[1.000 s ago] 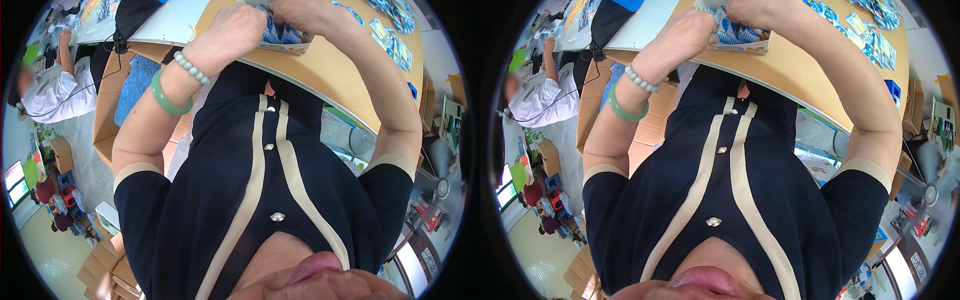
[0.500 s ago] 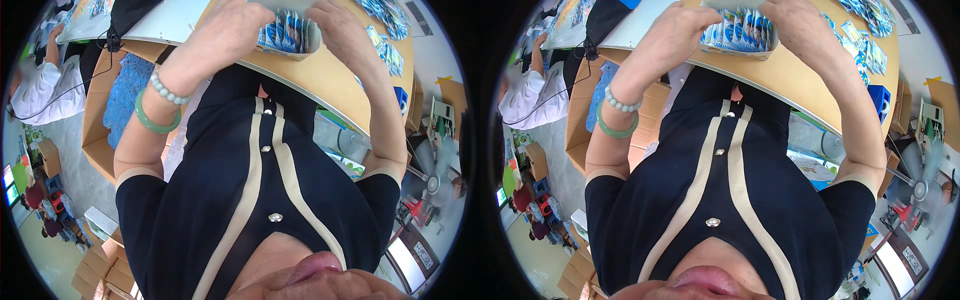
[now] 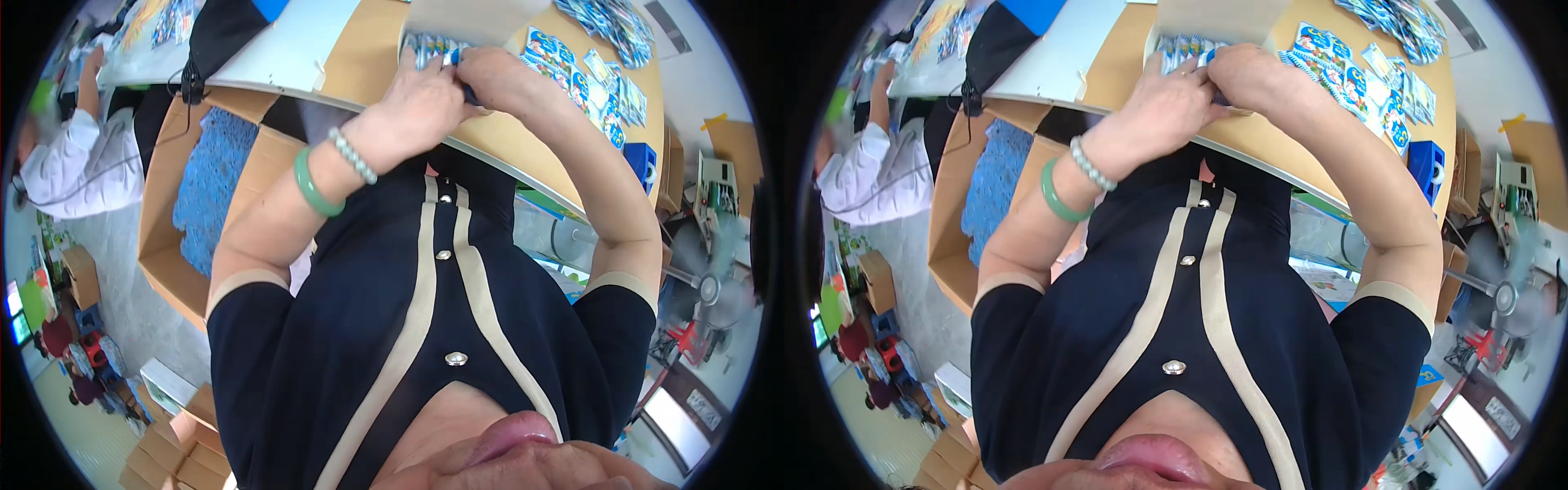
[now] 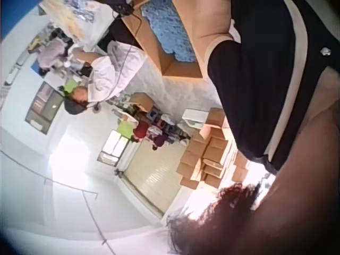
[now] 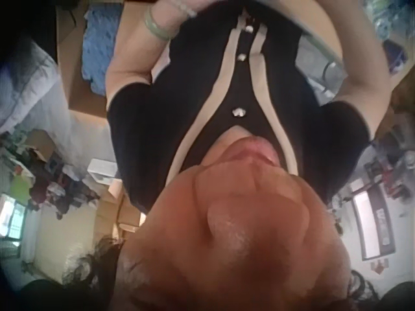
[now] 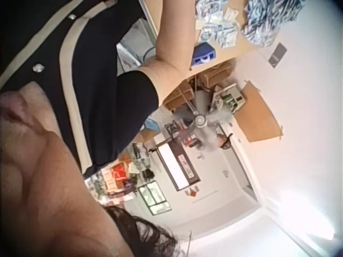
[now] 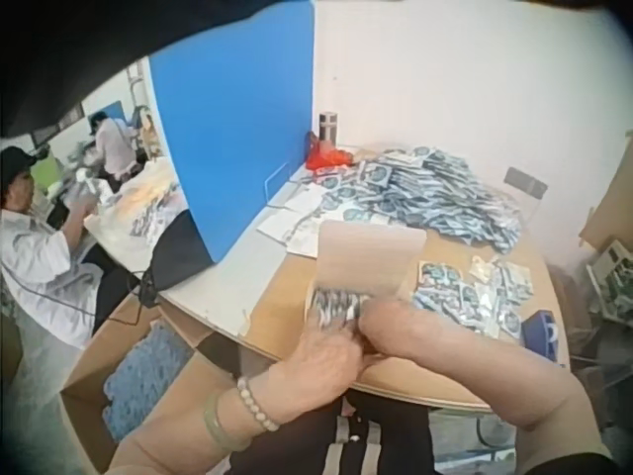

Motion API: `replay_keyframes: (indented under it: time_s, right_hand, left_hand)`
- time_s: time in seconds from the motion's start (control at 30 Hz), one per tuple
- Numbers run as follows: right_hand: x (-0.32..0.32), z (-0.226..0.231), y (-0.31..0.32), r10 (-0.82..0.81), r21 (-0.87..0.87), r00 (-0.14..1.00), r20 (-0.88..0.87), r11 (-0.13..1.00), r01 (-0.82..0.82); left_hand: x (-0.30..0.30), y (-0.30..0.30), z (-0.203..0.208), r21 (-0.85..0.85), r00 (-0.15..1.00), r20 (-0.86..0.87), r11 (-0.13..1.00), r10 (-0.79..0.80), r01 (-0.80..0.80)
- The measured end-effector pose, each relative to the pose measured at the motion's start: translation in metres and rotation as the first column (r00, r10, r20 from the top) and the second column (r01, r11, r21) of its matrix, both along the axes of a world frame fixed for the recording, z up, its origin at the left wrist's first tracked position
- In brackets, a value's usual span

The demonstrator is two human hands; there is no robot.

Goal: Counting and placing small product packets into cardboard boxes at a packaging station.

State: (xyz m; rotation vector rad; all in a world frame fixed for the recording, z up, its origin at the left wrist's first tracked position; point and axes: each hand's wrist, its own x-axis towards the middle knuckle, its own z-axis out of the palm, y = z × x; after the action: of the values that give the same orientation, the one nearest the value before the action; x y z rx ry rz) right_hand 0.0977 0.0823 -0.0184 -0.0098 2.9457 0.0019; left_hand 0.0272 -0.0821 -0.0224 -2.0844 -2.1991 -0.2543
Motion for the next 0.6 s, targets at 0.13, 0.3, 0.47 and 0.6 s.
replay_keyframes:
  time_s: [0.13,0.3,0.47,0.6]
  right_hand:
    - [0.011,0.020,0.003,-0.040,-0.068,0.999,0.025,0.997,0.042]
    - [0.030,0.018,0.001,-0.153,-0.043,0.986,-0.066,0.988,0.150]
    - [0.077,-0.006,0.035,-0.178,-0.174,0.561,-0.809,0.983,0.061]
    - [0.140,-0.057,0.103,-0.595,-0.355,0.310,-0.741,0.740,0.571]
  left_hand:
    - [0.003,0.009,-0.013,0.273,0.983,-0.180,0.957,-0.045,0.094]
    - [-0.002,0.022,-0.009,0.253,1.000,0.016,0.967,0.025,-0.028]
    - [-0.042,0.015,-0.005,0.183,0.987,0.016,0.970,0.159,-0.159]
    - [-0.081,0.006,-0.006,0.160,0.952,-0.105,0.949,0.289,-0.270]
